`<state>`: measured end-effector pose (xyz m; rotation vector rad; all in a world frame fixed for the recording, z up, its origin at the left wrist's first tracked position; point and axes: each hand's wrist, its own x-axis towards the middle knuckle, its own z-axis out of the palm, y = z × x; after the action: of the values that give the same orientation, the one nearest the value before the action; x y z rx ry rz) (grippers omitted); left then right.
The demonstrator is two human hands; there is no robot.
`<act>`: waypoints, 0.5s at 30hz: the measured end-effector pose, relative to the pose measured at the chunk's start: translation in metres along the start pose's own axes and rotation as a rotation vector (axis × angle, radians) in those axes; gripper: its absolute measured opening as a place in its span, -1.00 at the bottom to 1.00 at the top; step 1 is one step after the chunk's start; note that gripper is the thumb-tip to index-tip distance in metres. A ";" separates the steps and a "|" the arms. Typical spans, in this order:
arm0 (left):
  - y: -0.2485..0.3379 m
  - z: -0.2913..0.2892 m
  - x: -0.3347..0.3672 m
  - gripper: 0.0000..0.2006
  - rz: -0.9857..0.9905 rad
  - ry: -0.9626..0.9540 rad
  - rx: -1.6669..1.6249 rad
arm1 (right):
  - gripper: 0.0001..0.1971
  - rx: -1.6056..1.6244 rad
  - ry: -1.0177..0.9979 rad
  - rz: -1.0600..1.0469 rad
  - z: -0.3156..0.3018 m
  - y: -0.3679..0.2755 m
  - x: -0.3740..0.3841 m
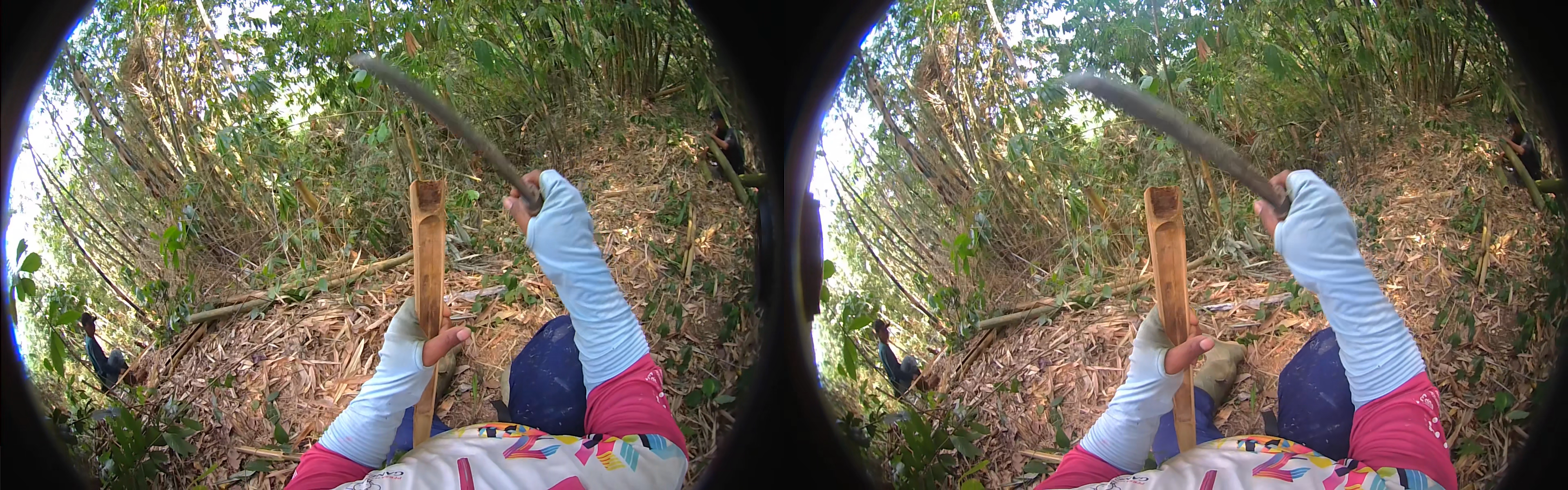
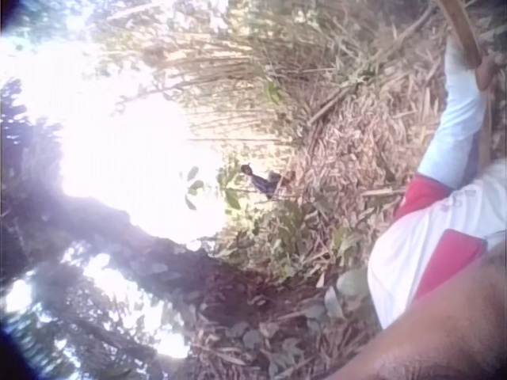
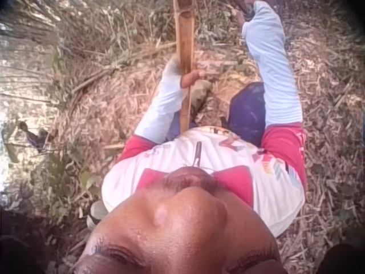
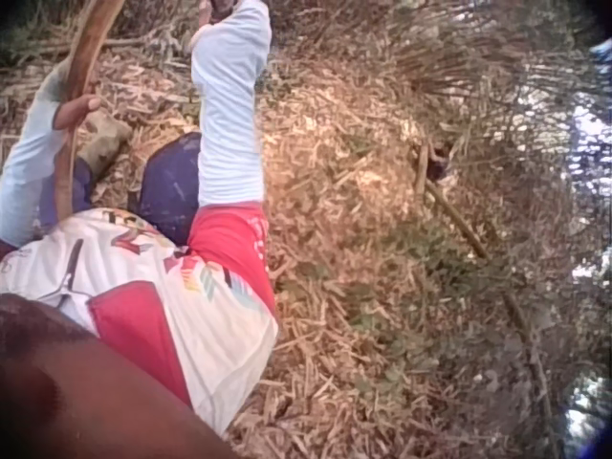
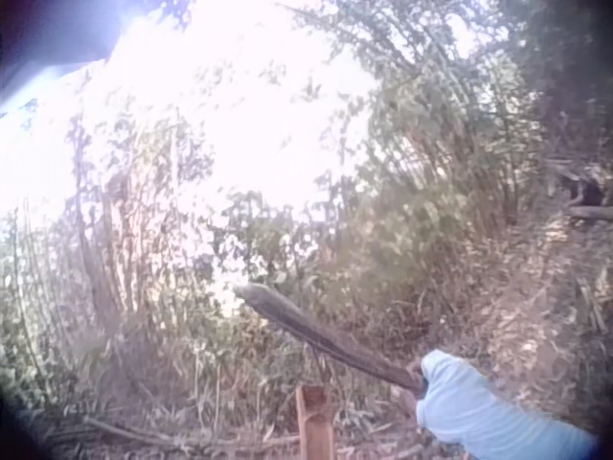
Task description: The person sits on the forest floor and uses a machete to split a bamboo stalk lengthwise and then hollow out the interior. They repeatedly strike the bamboo to remove the inner pith and smooth the walls of the resulting trough.
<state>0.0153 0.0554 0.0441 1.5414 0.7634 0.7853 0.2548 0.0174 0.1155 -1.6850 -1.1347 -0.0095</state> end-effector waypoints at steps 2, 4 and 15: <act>0.004 0.003 -0.001 -0.54 0.006 0.007 -0.014 | -0.79 0.067 -0.053 -0.120 0.005 -0.009 -0.014; 0.002 0.004 -0.001 -0.53 0.016 0.004 -0.028 | -0.77 -0.007 -0.183 -0.170 0.004 -0.024 -0.025; 0.008 0.006 -0.008 -0.70 0.101 0.051 0.101 | -0.81 -0.564 -0.332 -0.719 0.055 -0.002 -0.048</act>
<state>0.0158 0.0443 0.0506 1.6667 0.7771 0.8748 0.1999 0.0268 0.0684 -1.6865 -2.0883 -0.5643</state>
